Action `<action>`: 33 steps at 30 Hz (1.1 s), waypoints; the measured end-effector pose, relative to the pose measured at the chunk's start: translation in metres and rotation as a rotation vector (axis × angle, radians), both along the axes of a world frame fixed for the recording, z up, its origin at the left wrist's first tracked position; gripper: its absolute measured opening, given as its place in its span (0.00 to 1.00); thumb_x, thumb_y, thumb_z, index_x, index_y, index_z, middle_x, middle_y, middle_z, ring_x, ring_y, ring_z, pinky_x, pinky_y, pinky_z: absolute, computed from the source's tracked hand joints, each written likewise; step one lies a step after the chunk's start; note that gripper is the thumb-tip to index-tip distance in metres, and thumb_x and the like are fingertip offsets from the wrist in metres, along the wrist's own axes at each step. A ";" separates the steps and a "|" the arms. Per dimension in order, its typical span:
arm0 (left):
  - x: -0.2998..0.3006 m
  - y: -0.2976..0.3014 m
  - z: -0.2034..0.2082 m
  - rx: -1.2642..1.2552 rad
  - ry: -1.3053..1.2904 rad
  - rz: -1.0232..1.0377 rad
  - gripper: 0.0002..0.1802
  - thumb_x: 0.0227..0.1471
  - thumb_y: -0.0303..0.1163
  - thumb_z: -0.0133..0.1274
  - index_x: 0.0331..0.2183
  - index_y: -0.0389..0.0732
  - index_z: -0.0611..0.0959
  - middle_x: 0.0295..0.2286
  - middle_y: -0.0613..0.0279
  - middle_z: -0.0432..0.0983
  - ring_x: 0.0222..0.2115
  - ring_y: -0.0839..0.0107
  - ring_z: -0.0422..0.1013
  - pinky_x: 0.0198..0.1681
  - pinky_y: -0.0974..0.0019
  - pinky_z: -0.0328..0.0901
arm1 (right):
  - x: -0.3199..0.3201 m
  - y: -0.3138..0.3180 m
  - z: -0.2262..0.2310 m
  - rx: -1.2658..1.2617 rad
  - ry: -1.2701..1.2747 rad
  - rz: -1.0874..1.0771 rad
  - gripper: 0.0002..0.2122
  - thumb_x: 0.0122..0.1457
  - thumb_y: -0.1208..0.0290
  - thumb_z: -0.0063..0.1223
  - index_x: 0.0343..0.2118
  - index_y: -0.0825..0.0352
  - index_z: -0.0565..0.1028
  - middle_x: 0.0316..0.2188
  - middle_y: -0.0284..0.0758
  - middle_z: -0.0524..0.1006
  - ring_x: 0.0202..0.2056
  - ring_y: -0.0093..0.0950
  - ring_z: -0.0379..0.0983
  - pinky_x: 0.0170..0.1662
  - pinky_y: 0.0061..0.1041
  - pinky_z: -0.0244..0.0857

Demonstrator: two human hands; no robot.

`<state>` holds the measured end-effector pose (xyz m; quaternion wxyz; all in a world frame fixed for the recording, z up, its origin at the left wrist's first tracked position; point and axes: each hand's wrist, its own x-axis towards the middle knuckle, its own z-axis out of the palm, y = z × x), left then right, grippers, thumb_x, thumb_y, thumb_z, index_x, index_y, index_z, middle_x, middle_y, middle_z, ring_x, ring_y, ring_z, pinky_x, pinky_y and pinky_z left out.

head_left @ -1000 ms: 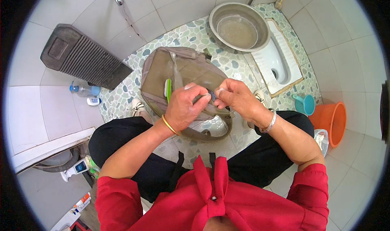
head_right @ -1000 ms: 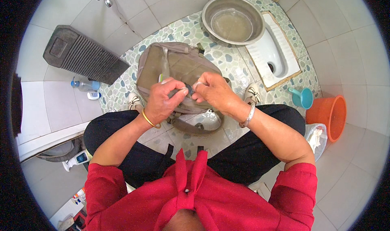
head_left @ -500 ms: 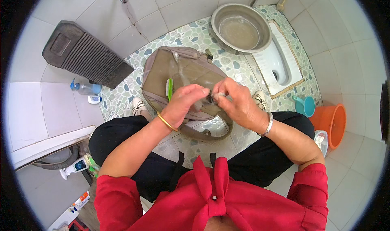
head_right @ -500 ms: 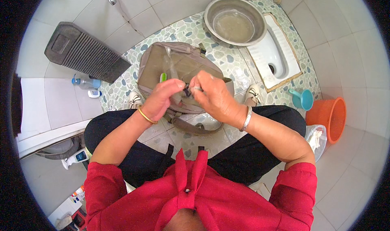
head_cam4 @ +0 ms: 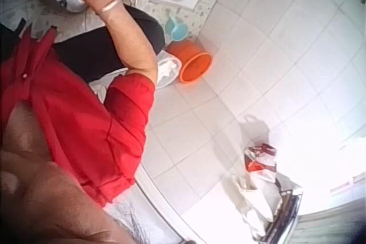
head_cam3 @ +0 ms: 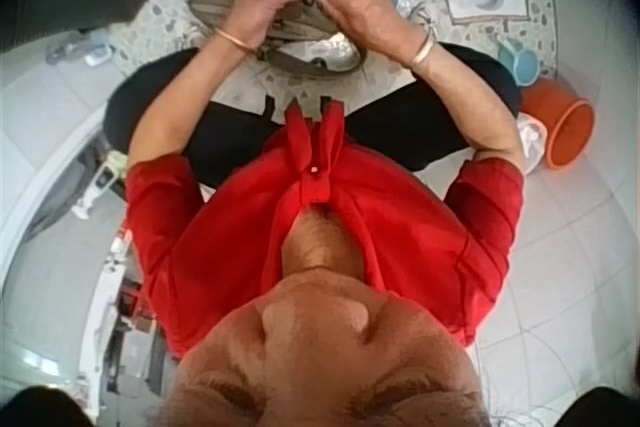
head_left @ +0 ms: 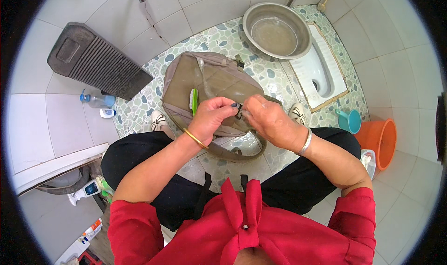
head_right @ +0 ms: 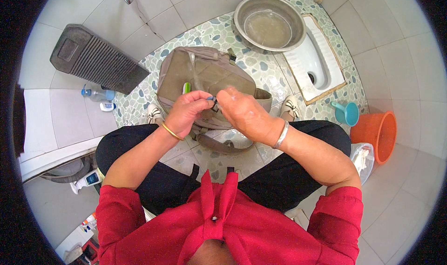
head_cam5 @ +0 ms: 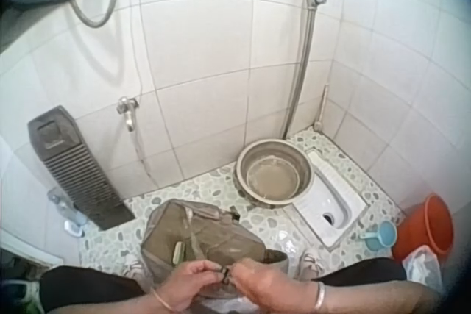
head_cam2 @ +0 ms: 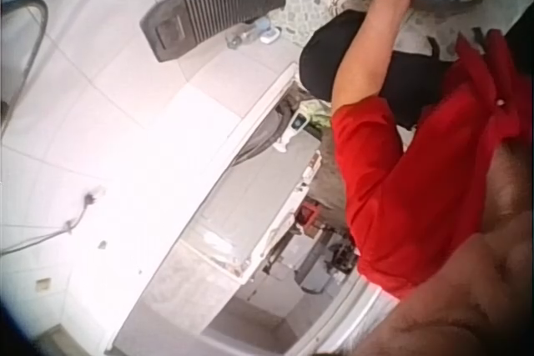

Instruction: Repairing a buckle on a backpack while squatting on a tiled floor.

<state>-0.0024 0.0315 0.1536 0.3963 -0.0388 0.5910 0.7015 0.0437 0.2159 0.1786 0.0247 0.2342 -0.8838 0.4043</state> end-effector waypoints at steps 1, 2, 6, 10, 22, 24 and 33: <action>0.002 0.000 -0.001 -0.005 0.013 0.011 0.09 0.45 0.30 0.54 0.33 0.42 0.78 0.26 0.75 0.73 0.24 0.87 0.63 0.27 0.81 0.54 | 0.000 0.000 0.000 0.000 -0.001 0.000 0.09 0.48 0.81 0.47 0.29 0.71 0.60 0.25 0.47 0.64 0.28 0.49 0.64 0.30 0.41 0.59; 0.003 0.001 -0.002 -0.005 0.012 0.011 0.09 0.45 0.30 0.54 0.33 0.42 0.78 0.26 0.75 0.73 0.24 0.87 0.63 0.27 0.81 0.54 | -0.001 0.000 0.001 0.021 0.007 0.012 0.09 0.48 0.81 0.47 0.29 0.71 0.60 0.24 0.47 0.65 0.27 0.49 0.64 0.29 0.41 0.60; 0.007 0.006 -0.009 -0.062 0.176 0.067 0.08 0.45 0.28 0.53 0.32 0.39 0.78 0.26 0.74 0.72 0.26 0.87 0.64 0.30 0.79 0.58 | -0.001 -0.004 -0.002 -0.034 -0.010 -0.040 0.07 0.51 0.80 0.45 0.28 0.70 0.59 0.22 0.46 0.67 0.26 0.43 0.69 0.26 0.37 0.62; 0.009 0.012 -0.009 -0.120 0.335 0.086 0.06 0.46 0.26 0.53 0.29 0.36 0.78 0.26 0.72 0.72 0.26 0.86 0.65 0.31 0.78 0.61 | 0.005 -0.008 -0.011 -0.340 -0.482 -0.194 0.05 0.54 0.80 0.43 0.27 0.69 0.60 0.22 0.42 0.69 0.27 0.34 0.75 0.23 0.30 0.65; 0.007 0.026 -0.005 -0.208 0.603 0.110 0.05 0.48 0.25 0.50 0.29 0.34 0.76 0.24 0.68 0.72 0.24 0.82 0.66 0.29 0.76 0.62 | 0.012 -0.013 -0.027 -1.411 -1.221 -0.618 0.06 0.54 0.83 0.44 0.25 0.67 0.61 0.26 0.38 0.69 0.34 0.37 0.74 0.34 0.30 0.73; 0.006 0.029 0.003 -0.171 0.527 0.109 0.04 0.48 0.25 0.50 0.29 0.35 0.76 0.24 0.69 0.72 0.24 0.82 0.66 0.29 0.76 0.62 | 0.015 -0.016 -0.036 -1.699 -1.204 -0.544 0.06 0.54 0.83 0.44 0.25 0.66 0.61 0.26 0.38 0.70 0.33 0.36 0.74 0.34 0.30 0.72; 0.002 0.012 -0.012 -0.173 0.516 0.007 0.05 0.48 0.24 0.49 0.31 0.36 0.73 0.26 0.69 0.70 0.28 0.83 0.66 0.31 0.77 0.61 | 0.007 -0.016 -0.032 -1.258 -1.242 -0.527 0.03 0.54 0.80 0.45 0.32 0.68 0.68 0.30 0.40 0.74 0.28 0.27 0.74 0.30 0.22 0.71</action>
